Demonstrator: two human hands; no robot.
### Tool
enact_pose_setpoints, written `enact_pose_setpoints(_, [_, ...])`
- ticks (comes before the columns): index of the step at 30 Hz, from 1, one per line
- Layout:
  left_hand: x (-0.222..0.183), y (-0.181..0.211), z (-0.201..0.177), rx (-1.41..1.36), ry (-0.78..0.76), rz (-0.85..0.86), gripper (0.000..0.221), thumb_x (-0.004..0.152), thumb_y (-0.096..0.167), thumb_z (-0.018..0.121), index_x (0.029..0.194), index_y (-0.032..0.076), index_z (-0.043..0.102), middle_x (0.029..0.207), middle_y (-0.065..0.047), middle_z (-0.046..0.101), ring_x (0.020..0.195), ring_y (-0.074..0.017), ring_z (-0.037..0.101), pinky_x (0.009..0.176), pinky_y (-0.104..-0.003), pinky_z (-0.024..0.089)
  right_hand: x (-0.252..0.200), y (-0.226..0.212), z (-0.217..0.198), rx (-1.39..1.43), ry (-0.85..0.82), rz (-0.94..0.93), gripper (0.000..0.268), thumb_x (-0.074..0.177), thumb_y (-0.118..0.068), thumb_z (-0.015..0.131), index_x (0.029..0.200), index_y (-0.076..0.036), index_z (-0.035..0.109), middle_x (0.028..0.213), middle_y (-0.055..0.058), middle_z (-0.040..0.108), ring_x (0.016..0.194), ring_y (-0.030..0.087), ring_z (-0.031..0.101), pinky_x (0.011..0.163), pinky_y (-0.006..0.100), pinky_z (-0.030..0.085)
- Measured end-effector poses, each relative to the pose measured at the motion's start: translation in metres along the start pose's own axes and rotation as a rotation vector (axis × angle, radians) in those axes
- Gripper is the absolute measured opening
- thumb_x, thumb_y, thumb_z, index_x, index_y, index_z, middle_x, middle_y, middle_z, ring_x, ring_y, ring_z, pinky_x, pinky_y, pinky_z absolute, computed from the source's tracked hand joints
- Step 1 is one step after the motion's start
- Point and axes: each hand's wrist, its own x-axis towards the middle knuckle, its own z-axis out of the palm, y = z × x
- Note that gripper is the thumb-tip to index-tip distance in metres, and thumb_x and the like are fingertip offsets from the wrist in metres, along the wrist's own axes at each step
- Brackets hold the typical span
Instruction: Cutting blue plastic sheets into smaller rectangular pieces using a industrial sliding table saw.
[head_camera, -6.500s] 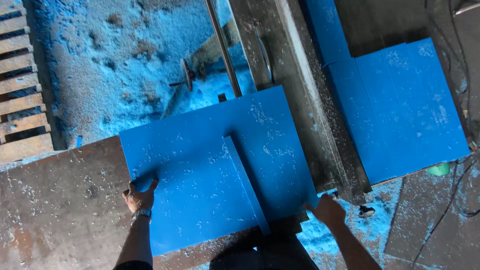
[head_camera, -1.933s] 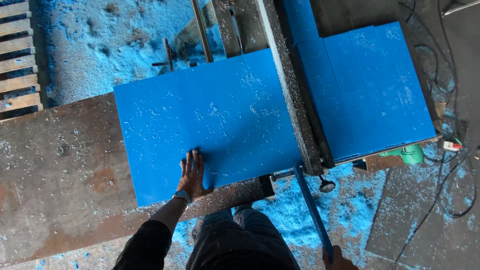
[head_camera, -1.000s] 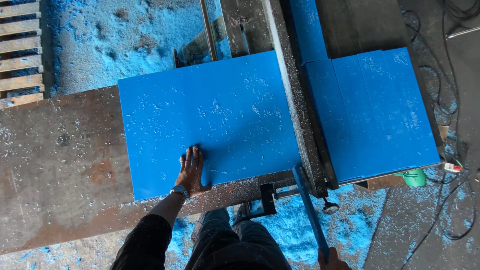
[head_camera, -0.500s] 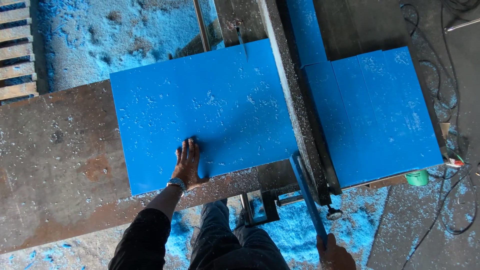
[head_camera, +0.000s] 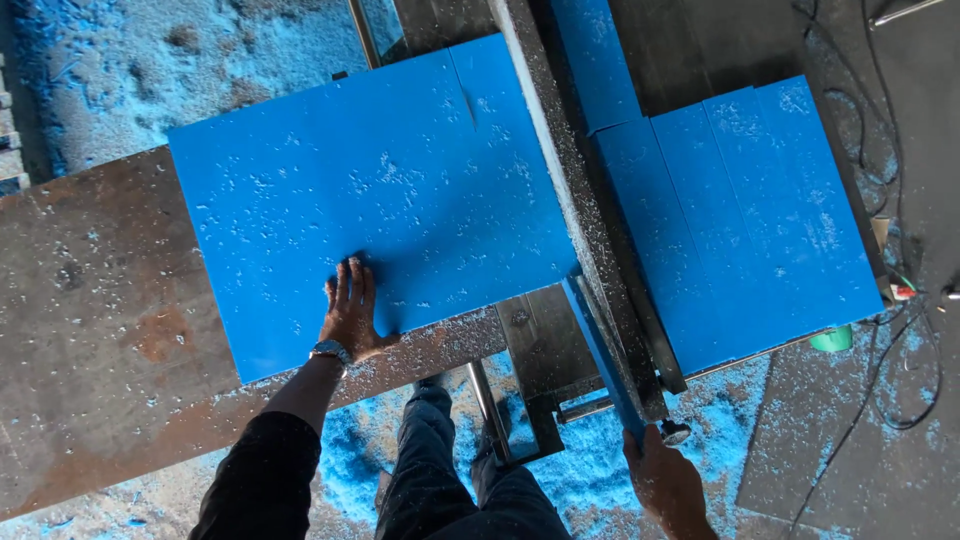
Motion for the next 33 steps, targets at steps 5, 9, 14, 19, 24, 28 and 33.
enact_pose_setpoints(5, [-0.002,0.001,0.0,-0.001,0.011,0.0,0.151,0.054,0.088,0.078,0.158,-0.007,0.024,0.167,-0.036,0.01,0.153,-0.0566,0.013,0.117,-0.074,0.023,-0.007,0.004,0.012,0.019,0.135,-0.071,0.038,0.103,-0.051,0.05,0.104,-0.014,0.059,0.047,-0.003,0.062,0.03,0.014,0.049,0.035,0.029,0.04])
enact_pose_setpoints(9, [0.0,0.001,-0.003,0.021,-0.019,-0.007,0.148,0.056,0.087,0.076,0.158,-0.007,0.023,0.167,-0.036,0.009,0.154,-0.0563,0.009,0.118,-0.073,0.023,-0.002,0.006,0.024,0.041,0.145,-0.081,0.036,0.103,-0.051,0.049,0.102,-0.016,0.057,0.053,-0.005,0.065,0.033,0.011,0.052,0.036,0.026,0.042])
enact_pose_setpoints(14, [-0.001,0.001,0.0,0.019,-0.027,0.005,0.152,0.055,0.089,0.076,0.159,-0.007,0.021,0.167,-0.036,0.007,0.153,-0.0568,0.006,0.118,-0.074,0.019,0.001,0.006,0.033,0.044,0.151,-0.068,0.037,0.105,-0.051,0.045,0.1,-0.015,0.055,0.051,-0.002,0.063,0.033,0.015,0.053,0.037,0.033,0.043])
enact_pose_setpoints(19, [0.0,-0.001,0.005,0.014,-0.005,0.018,0.147,0.058,0.087,0.076,0.157,-0.009,0.025,0.165,-0.037,0.009,0.152,-0.0594,0.009,0.115,-0.077,0.021,-0.002,0.001,0.031,0.067,0.126,-0.022,0.034,0.104,-0.052,0.048,0.1,-0.019,0.056,0.051,-0.001,0.063,0.034,0.017,0.051,0.04,0.037,0.04])
enact_pose_setpoints(24, [-0.001,-0.002,0.012,0.051,-0.015,-0.002,0.156,0.049,0.09,0.081,0.157,-0.007,0.024,0.166,-0.036,0.008,0.152,-0.0583,0.008,0.116,-0.075,0.02,-0.002,0.003,0.046,0.067,0.248,-0.085,0.037,0.104,-0.047,0.05,0.096,-0.012,0.06,0.043,0.002,0.057,0.031,0.019,0.047,0.039,0.04,0.037])
enact_pose_setpoints(28, [0.0,-0.003,0.012,0.032,0.021,0.019,0.15,0.053,0.086,0.079,0.156,-0.009,0.026,0.165,-0.037,0.013,0.152,-0.0585,0.012,0.116,-0.075,0.02,-0.006,-0.004,0.043,0.091,0.225,-0.041,0.034,0.104,-0.047,0.049,0.095,-0.015,0.056,0.052,0.003,0.067,0.034,0.019,0.058,0.038,0.038,0.047])
enact_pose_setpoints(33, [0.0,-0.002,0.012,0.04,0.004,0.01,0.151,0.053,0.086,0.078,0.157,-0.009,0.023,0.166,-0.037,0.009,0.153,-0.0579,0.007,0.118,-0.075,0.017,0.003,0.004,0.067,0.069,0.343,-0.115,0.036,0.104,-0.046,0.05,0.093,-0.012,0.055,0.043,0.001,0.058,0.031,0.02,0.05,0.036,0.041,0.04])
